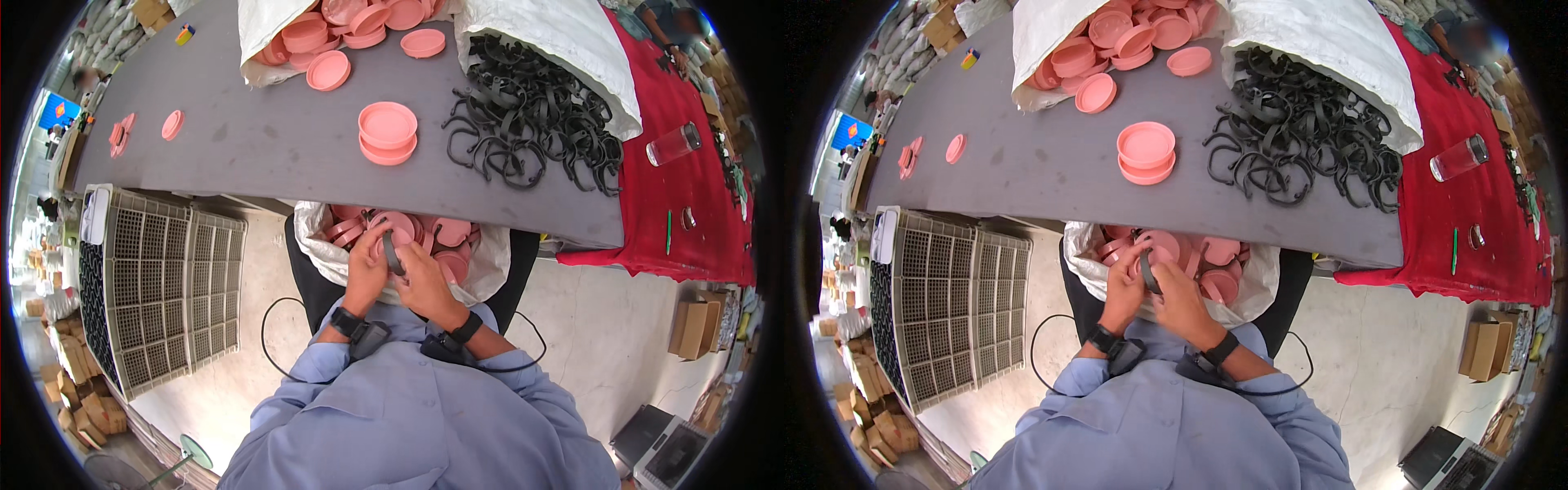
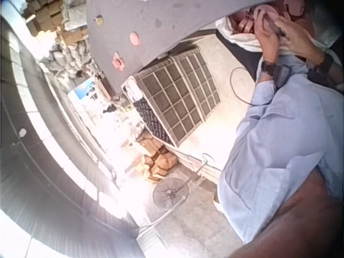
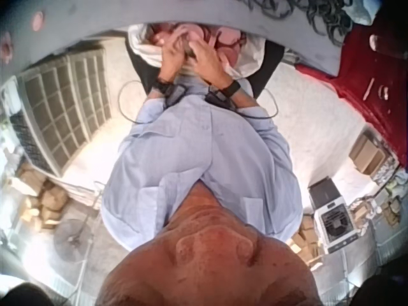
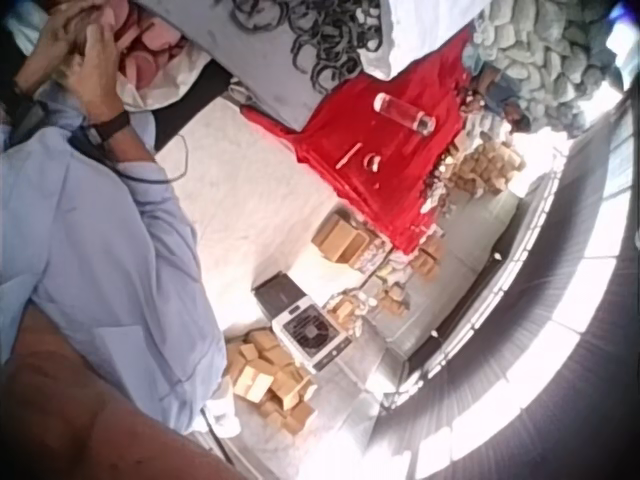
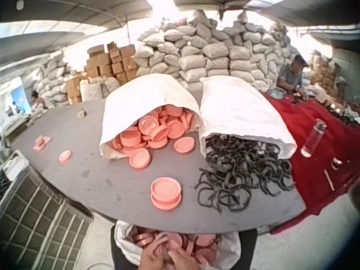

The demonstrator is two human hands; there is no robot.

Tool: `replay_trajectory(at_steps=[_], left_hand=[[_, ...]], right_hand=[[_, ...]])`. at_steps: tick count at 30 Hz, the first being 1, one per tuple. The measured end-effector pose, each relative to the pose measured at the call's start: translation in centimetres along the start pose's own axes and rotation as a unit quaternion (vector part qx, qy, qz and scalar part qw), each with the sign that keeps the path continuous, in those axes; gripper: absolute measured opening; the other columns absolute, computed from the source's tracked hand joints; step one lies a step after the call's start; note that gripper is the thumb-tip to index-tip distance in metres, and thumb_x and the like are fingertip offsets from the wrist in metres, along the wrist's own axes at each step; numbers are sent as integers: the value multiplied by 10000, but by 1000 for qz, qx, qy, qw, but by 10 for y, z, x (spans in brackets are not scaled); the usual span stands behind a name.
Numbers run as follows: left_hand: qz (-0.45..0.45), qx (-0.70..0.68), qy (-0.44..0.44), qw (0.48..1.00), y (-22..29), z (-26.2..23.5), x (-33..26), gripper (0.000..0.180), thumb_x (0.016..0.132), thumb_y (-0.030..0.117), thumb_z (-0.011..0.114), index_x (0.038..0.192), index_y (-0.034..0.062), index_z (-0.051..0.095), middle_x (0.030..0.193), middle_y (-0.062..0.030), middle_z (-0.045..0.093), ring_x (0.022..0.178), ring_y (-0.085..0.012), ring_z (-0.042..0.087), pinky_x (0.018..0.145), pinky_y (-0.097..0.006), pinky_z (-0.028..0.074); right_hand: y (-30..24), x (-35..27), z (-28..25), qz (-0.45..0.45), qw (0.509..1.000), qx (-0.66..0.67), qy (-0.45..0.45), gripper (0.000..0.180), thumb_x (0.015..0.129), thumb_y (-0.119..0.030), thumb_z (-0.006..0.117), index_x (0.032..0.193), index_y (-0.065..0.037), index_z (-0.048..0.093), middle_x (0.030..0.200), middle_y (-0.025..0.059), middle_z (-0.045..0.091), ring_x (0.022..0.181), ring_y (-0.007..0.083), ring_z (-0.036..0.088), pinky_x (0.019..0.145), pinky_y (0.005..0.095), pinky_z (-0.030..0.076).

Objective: The person assembles black plastic sealing rings into pink plastic lids by hand on a factory assembly table.

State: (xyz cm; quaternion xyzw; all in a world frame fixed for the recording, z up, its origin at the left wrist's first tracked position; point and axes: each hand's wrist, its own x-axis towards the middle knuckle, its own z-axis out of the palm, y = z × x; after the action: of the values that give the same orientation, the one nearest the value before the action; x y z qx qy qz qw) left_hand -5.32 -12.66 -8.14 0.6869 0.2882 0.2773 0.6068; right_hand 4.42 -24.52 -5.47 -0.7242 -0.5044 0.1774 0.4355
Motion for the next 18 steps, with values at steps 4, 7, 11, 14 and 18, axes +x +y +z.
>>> replay_trajectory(at_steps=[4,7,11,14,18], left_hand=[[-245,-366,-104,892,10,-22,5,678,945,19,569,1600,61,401,1545,-103,496,1407,-255,525,1153,-380,451],[-260,-360,-108,890,7,0,4,788,948,95,597,1661,87,262,1586,-94,425,1429,-253,488,1148,-401,447],[-211,-112,-156,958,19,0,15,704,985,212,642,1606,39,361,1529,-135,503,1368,-257,538,1130,-399,446],[-66,237,-214,946,37,-35,48,377,1001,196,720,1301,-28,678,1226,-151,713,1040,-176,688,882,-342,572],[75,325,23,942,93,-40,95,261,920,72,749,1179,43,738,1149,-150,725,1014,-245,715,865,-372,575]], right_hand=[[1,0,-22,-36,997,-66,-17,489,807,20,653,1283,11,541,1163,187,553,906,414,670,736,491,578],[6,-4,-19,-27,977,-194,-84,474,835,-39,683,1286,20,553,1167,194,565,903,401,686,751,474,590],[21,2,-39,-11,964,-237,-124,464,805,-80,748,1222,23,572,1146,185,598,899,385,701,770,465,586],[47,-4,-51,-12,962,-259,-83,434,786,-84,757,1171,15,584,1106,169,616,923,381,701,782,465,583],[68,-14,-46,-4,959,-282,10,412,798,-78,749,1171,1,592,1074,176,640,972,380,688,787,488,571]])
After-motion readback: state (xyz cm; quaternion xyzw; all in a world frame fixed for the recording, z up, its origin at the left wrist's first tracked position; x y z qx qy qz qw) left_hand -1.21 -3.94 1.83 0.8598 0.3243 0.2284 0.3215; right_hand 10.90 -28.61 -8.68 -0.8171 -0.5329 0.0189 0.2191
